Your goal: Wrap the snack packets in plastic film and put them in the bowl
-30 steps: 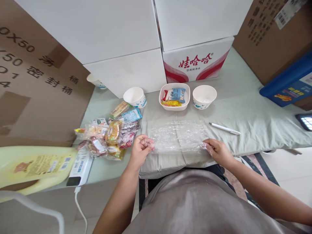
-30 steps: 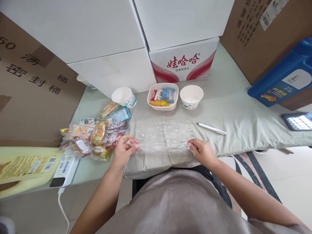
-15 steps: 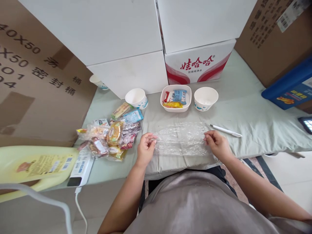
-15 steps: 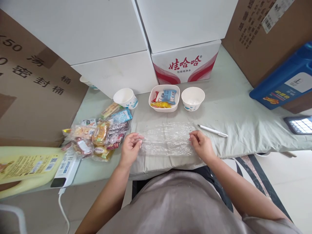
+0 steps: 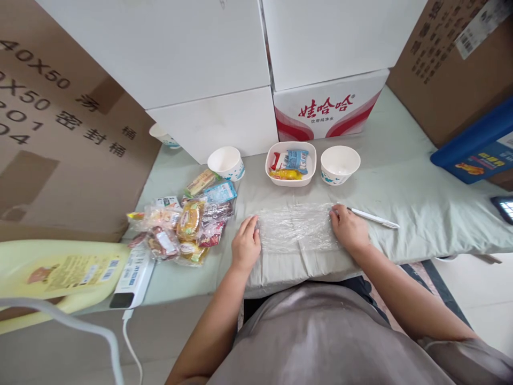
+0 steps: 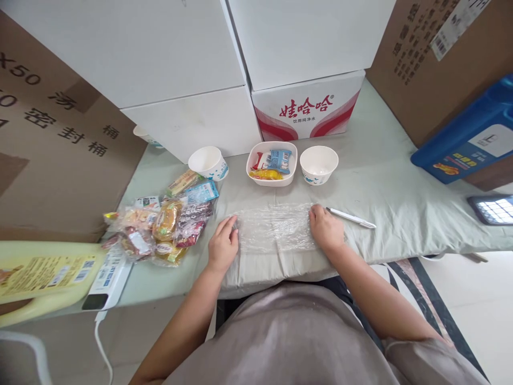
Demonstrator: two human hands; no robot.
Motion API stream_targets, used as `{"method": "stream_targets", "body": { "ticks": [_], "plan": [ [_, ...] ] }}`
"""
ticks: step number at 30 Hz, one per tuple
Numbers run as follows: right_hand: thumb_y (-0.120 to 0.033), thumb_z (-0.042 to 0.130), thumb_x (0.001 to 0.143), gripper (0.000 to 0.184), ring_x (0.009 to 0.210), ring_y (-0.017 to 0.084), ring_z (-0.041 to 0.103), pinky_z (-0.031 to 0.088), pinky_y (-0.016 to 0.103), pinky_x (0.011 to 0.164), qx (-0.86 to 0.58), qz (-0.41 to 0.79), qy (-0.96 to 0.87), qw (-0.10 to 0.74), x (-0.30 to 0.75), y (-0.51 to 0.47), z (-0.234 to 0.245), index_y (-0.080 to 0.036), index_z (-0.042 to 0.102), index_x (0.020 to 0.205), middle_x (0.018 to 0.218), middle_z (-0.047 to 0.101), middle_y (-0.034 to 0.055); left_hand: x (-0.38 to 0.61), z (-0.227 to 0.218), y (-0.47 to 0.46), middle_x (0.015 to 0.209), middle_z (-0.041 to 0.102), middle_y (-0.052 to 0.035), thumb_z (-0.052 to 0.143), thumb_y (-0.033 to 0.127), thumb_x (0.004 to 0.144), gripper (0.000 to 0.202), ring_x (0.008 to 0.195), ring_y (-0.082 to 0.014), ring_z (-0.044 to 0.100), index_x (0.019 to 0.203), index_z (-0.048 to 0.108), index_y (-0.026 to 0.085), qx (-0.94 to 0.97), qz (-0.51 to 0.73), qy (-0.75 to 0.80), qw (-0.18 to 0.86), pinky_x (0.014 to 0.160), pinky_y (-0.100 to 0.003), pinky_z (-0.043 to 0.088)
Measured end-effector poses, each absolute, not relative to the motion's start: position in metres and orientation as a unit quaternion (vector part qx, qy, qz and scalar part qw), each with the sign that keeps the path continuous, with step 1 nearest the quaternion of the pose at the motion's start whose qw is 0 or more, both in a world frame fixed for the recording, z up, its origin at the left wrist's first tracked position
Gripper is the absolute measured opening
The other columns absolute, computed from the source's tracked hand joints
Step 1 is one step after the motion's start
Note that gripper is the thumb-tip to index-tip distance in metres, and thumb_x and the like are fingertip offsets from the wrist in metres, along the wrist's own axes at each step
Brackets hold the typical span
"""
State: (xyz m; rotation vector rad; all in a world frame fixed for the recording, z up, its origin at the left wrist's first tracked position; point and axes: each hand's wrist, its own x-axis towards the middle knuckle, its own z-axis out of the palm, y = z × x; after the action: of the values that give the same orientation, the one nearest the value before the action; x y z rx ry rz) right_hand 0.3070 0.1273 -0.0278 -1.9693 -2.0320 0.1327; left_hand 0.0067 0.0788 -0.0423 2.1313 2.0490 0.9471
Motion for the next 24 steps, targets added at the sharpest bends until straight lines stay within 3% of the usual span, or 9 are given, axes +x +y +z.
{"method": "stream_targets", "body": {
  "ticks": [5, 10, 13, 18, 21, 24],
  "plan": [
    [-0.038, 0.036, 0.096, 0.040, 0.074, 0.027, 0.064, 0.044, 0.034, 0.062, -0.678, 0.031, -0.717, 0.158, 0.312, 0.128, -0.023, -0.015, 0.058, 0.118, 0.091, 0.070, 0.0135, 0.010, -0.028, 0.077, 0.127, 0.054, -0.0150, 0.050, 0.018, 0.086, 0.038, 0.107, -0.0273, 0.061, 0.122, 0.062, 0.018, 0.684, 0.239, 0.689, -0.009, 0.091, -0.041, 0.051],
    [-0.037, 0.038, 0.096, 0.038, 0.102, 0.030, 0.057, 0.043, 0.042, 0.090, -0.579, -0.012, -0.778, 0.245, 0.310, 0.117, 0.005, -0.012, 0.062, 0.113, 0.107, 0.065, 0.0172, 0.024, 0.003, 0.076, 0.124, 0.056, -0.0162, 0.050, 0.024, 0.090, 0.029, 0.113, -0.0307, 0.055, 0.113, 0.066, 0.017, 0.712, 0.259, 0.650, -0.057, 0.100, -0.049, 0.042],
    [-0.038, 0.040, 0.097, 0.041, 0.123, 0.029, 0.048, 0.034, 0.046, 0.104, -0.466, 0.012, -0.862, 0.201, 0.293, 0.113, 0.005, -0.016, 0.058, 0.126, 0.129, 0.059, 0.0148, 0.045, 0.002, 0.083, 0.133, 0.056, -0.0131, 0.051, 0.031, 0.092, 0.038, 0.130, -0.0309, 0.045, 0.127, 0.058, 0.020, 0.797, 0.206, 0.568, -0.010, 0.108, -0.049, 0.035],
    [-0.059, 0.041, 0.092, 0.070, 0.144, 0.033, 0.022, 0.015, 0.056, 0.114, -0.455, 0.037, -0.887, 0.074, 0.284, 0.117, -0.028, -0.016, 0.036, 0.147, 0.154, 0.034, 0.0131, 0.055, -0.025, 0.089, 0.157, 0.028, -0.0086, 0.053, 0.054, 0.088, 0.069, 0.146, -0.0359, 0.017, 0.148, 0.035, 0.026, 0.835, 0.060, 0.545, 0.040, 0.115, -0.060, 0.016],
    [-0.059, 0.040, 0.092, 0.073, 0.145, 0.033, 0.019, 0.014, 0.057, 0.115, -0.501, 0.024, -0.863, 0.070, 0.302, 0.113, -0.037, -0.014, 0.032, 0.149, 0.155, 0.030, 0.0141, 0.032, -0.030, 0.082, 0.159, 0.022, -0.0110, 0.051, 0.057, 0.088, 0.074, 0.146, -0.0370, 0.016, 0.150, 0.030, 0.023, 0.806, 0.036, 0.590, 0.025, 0.115, -0.061, 0.015],
    [-0.058, 0.045, 0.091, 0.072, 0.145, 0.036, 0.020, 0.020, 0.058, 0.114, -0.501, 0.019, -0.859, 0.106, 0.329, 0.101, -0.031, -0.011, 0.039, 0.145, 0.153, 0.033, 0.0181, 0.003, -0.024, 0.064, 0.156, 0.027, -0.0176, 0.051, 0.055, 0.088, 0.073, 0.145, -0.0399, 0.018, 0.148, 0.034, 0.016, 0.790, 0.072, 0.610, 0.001, 0.113, -0.063, 0.021]
  ]
}}
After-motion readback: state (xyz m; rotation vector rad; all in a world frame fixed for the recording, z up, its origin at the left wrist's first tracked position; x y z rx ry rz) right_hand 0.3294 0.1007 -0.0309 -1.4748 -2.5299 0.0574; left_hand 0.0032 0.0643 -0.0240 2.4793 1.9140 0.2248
